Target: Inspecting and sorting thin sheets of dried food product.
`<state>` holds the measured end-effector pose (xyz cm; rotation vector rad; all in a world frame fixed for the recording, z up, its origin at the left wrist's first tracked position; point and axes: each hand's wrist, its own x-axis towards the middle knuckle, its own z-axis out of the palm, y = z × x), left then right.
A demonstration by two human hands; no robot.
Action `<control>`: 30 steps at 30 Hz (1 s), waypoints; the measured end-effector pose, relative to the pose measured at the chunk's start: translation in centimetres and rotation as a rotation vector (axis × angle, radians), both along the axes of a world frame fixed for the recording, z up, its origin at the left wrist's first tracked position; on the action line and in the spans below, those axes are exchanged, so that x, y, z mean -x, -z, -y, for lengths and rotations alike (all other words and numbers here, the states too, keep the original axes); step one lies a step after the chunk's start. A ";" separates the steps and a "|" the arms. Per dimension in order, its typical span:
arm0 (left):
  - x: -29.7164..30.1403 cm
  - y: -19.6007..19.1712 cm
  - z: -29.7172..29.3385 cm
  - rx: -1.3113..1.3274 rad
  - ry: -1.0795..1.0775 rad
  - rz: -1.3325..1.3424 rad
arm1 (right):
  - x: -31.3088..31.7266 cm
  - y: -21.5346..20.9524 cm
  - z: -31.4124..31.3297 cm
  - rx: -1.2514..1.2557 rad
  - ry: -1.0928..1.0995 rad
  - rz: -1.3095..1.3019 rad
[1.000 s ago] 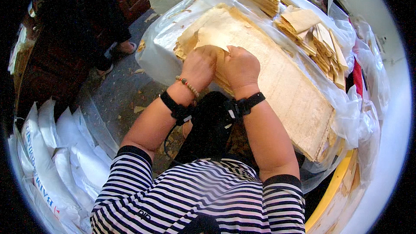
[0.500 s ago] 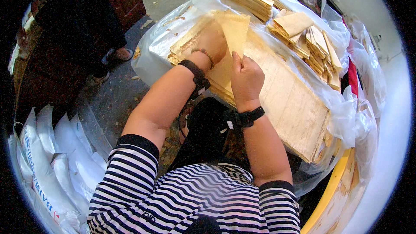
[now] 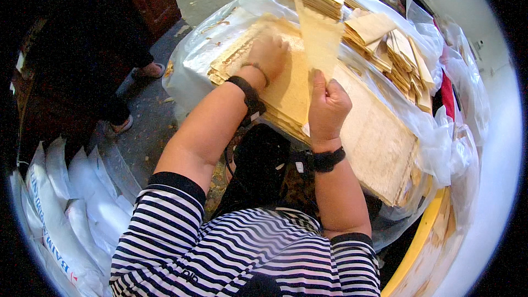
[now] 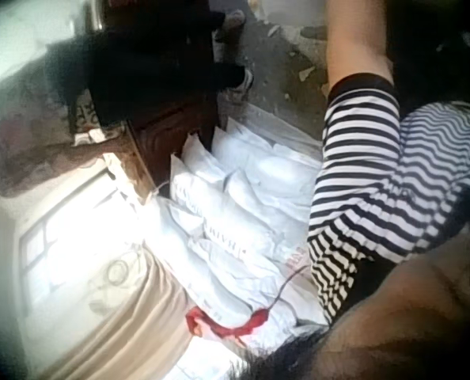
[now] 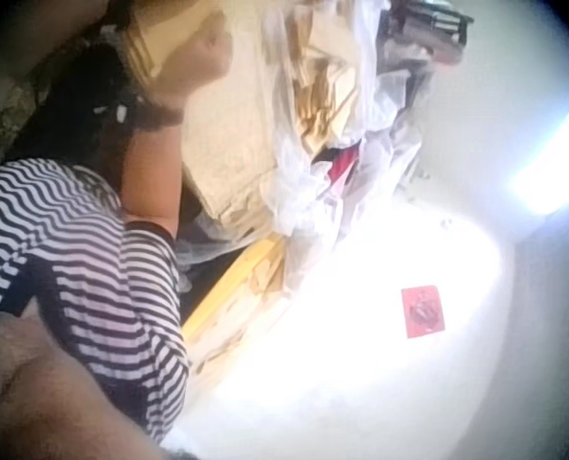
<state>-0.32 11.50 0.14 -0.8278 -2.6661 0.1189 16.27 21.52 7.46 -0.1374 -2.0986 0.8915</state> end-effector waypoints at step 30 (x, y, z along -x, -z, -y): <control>-4.3 -5.7 -2.0 0.214 -0.017 0.220 | -11.1 -3.1 -9.7 0.517 0.284 -0.012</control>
